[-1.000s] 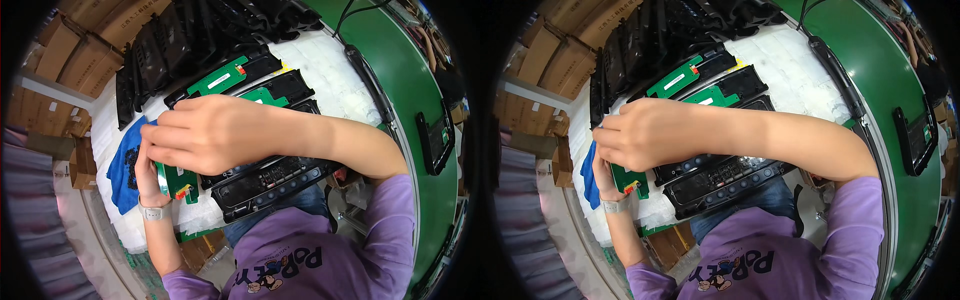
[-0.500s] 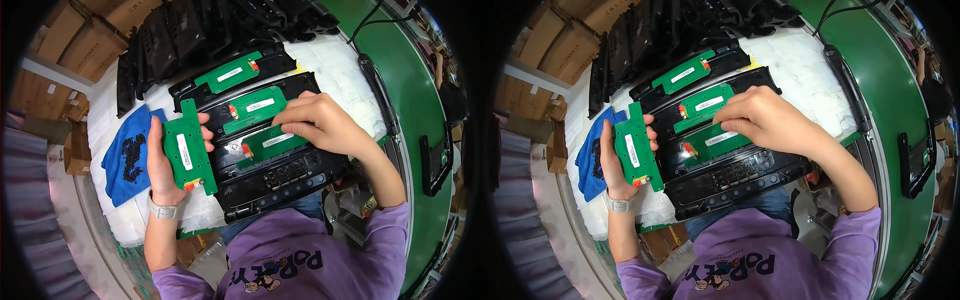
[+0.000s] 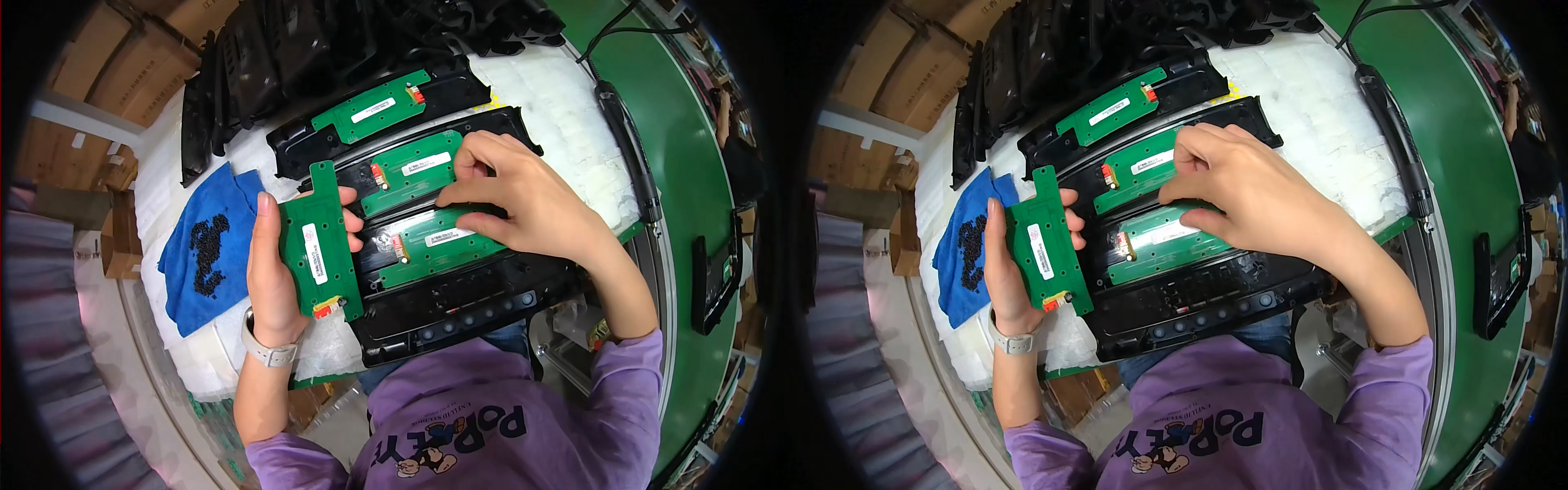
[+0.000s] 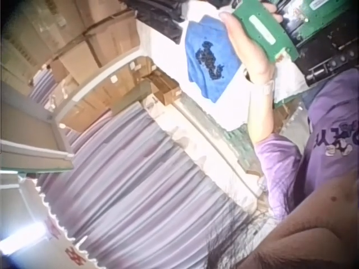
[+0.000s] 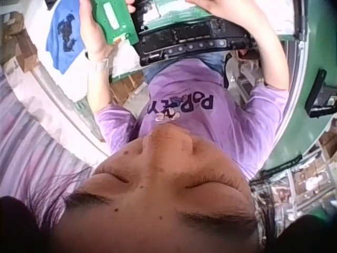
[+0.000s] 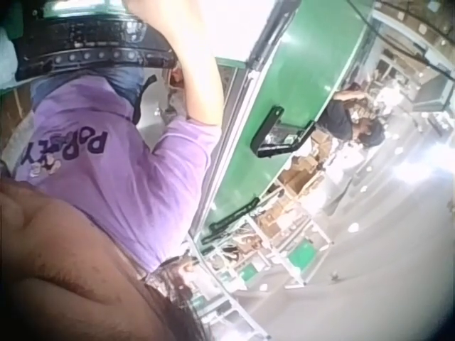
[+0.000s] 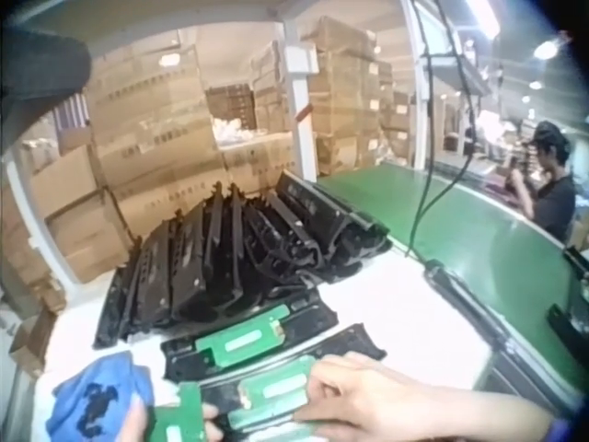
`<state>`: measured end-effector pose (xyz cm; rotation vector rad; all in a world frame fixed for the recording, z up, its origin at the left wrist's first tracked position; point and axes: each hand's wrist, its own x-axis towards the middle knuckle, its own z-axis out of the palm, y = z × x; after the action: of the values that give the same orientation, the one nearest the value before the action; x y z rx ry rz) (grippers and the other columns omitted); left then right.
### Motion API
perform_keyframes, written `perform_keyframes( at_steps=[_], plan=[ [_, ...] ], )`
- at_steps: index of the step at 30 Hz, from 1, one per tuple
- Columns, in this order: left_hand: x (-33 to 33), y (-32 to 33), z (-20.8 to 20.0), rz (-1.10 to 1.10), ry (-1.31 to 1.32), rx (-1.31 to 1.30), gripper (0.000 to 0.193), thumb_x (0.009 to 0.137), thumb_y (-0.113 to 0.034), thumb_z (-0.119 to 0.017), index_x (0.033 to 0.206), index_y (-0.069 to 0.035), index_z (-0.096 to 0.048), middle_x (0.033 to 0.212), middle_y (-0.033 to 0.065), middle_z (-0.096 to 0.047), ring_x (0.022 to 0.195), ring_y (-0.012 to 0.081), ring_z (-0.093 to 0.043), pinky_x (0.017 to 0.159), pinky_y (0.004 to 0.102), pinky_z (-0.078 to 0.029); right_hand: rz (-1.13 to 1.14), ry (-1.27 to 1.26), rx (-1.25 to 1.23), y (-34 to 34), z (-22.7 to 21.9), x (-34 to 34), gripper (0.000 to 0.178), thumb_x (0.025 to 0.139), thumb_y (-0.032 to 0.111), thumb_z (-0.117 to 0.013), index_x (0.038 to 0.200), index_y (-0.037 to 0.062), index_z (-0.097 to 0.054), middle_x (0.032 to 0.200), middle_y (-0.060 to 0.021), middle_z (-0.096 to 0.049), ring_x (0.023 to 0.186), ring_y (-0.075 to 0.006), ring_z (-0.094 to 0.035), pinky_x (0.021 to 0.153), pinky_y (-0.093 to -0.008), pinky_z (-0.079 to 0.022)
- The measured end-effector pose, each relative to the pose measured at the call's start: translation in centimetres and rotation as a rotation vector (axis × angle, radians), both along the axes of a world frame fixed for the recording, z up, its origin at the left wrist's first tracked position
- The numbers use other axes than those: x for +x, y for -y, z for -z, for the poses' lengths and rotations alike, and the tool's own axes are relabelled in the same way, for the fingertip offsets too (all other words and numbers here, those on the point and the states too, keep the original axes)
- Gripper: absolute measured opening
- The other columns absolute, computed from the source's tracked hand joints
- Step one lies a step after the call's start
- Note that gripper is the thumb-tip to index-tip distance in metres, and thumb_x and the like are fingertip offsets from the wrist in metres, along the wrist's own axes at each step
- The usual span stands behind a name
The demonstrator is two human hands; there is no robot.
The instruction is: The recorder is assembling printer toner cartridges by attaching circuit boards and securing them with screws using an electric screwdriver.
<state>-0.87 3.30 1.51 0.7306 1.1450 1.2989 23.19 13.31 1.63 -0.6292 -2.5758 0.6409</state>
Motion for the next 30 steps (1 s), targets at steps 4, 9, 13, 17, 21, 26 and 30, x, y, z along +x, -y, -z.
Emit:
perform_keyframes(
  at_steps=[4, 9, 13, 17, 21, 26, 30],
  plan=[
    [0.1, 0.0, -0.2, -0.002, -0.011, 0.000, 0.071, 0.098, -0.051, -0.022, 0.110, 0.009, -0.056, 0.087, 0.0132, -0.065, 0.073, 0.0155, -0.062, 0.068, 0.0240, -0.050, 0.045, -0.052, -0.051, 0.0, 0.7, -0.1, 0.029, 0.063, 0.009, -0.076, 0.090, 0.0076, -0.066, 0.085, -0.0043, -0.045, 0.082, -0.0209, -0.050, 0.077, -0.0330, -0.043],
    [0.0, 0.1, 0.1, -0.003, -0.020, 0.026, 0.069, 0.097, -0.054, -0.021, 0.117, 0.005, -0.051, 0.086, 0.0150, -0.065, 0.072, 0.0170, -0.063, 0.067, 0.0252, -0.052, 0.052, -0.026, 0.017, -0.1, 0.5, 0.2, 0.033, 0.061, 0.011, -0.077, 0.092, 0.0086, -0.066, 0.084, -0.0039, -0.046, 0.081, -0.0214, -0.052, 0.073, -0.0324, -0.044],
    [-0.2, 0.0, -0.2, 0.053, 0.045, 0.095, 0.074, 0.092, -0.064, -0.020, 0.122, 0.000, -0.044, 0.085, 0.0168, -0.064, 0.069, 0.0187, -0.064, 0.064, 0.0262, -0.053, -0.089, -0.164, 0.229, 0.7, -1.4, -2.0, 0.035, 0.063, 0.012, -0.075, 0.096, 0.0131, -0.064, 0.091, -0.0027, -0.053, 0.087, -0.0220, -0.055, 0.077, -0.0340, -0.044],
    [2.3, 1.1, -1.3, -0.432, -0.172, 0.031, 0.082, 0.089, -0.070, -0.024, 0.121, 0.002, -0.048, 0.096, 0.0086, -0.063, 0.090, 0.0150, -0.059, 0.083, 0.0260, -0.046, -0.119, -0.592, 0.684, 2.7, -1.6, -8.8, 0.019, 0.078, 0.016, -0.058, 0.095, 0.0074, -0.061, 0.092, -0.0035, -0.060, 0.090, -0.0200, -0.058, 0.078, -0.0330, -0.045],
    [-1.3, 1.8, -2.3, 0.043, -0.244, 0.254, 0.082, 0.090, -0.069, -0.023, 0.112, 0.002, -0.059, 0.100, 0.0072, -0.063, 0.091, 0.0092, -0.053, 0.082, 0.0215, -0.040, -0.215, -0.311, 0.567, 4.0, -3.6, -8.7, 0.020, 0.077, 0.014, -0.059, 0.094, 0.0035, -0.061, 0.082, -0.0063, -0.060, 0.073, -0.0204, -0.062, 0.068, -0.0324, -0.048],
    [-1.7, 1.9, -1.8, 0.418, 0.193, 0.324, 0.106, 0.077, -0.084, -0.015, 0.134, 0.002, -0.036, 0.114, 0.0140, -0.058, 0.106, 0.0208, -0.055, 0.091, 0.0311, -0.040, -0.193, -0.075, 0.142, 5.3, -5.1, -5.5, 0.021, 0.075, 0.010, -0.060, 0.094, 0.0050, -0.064, 0.079, -0.0061, -0.060, 0.066, -0.0235, -0.060, 0.055, -0.0326, -0.047],
    [-0.4, 2.2, -2.3, 0.044, -0.513, 0.471, 0.096, 0.075, -0.076, -0.048, 0.132, 0.000, -0.036, 0.115, 0.0147, -0.057, 0.107, 0.0223, -0.054, 0.091, 0.0344, -0.040, -0.044, -0.304, -0.010, 5.6, -3.8, -0.3, 0.018, 0.072, 0.005, -0.068, 0.089, 0.0008, -0.066, 0.080, -0.0117, -0.065, 0.070, -0.0254, -0.064, 0.059, -0.0300, -0.050]
  ],
)
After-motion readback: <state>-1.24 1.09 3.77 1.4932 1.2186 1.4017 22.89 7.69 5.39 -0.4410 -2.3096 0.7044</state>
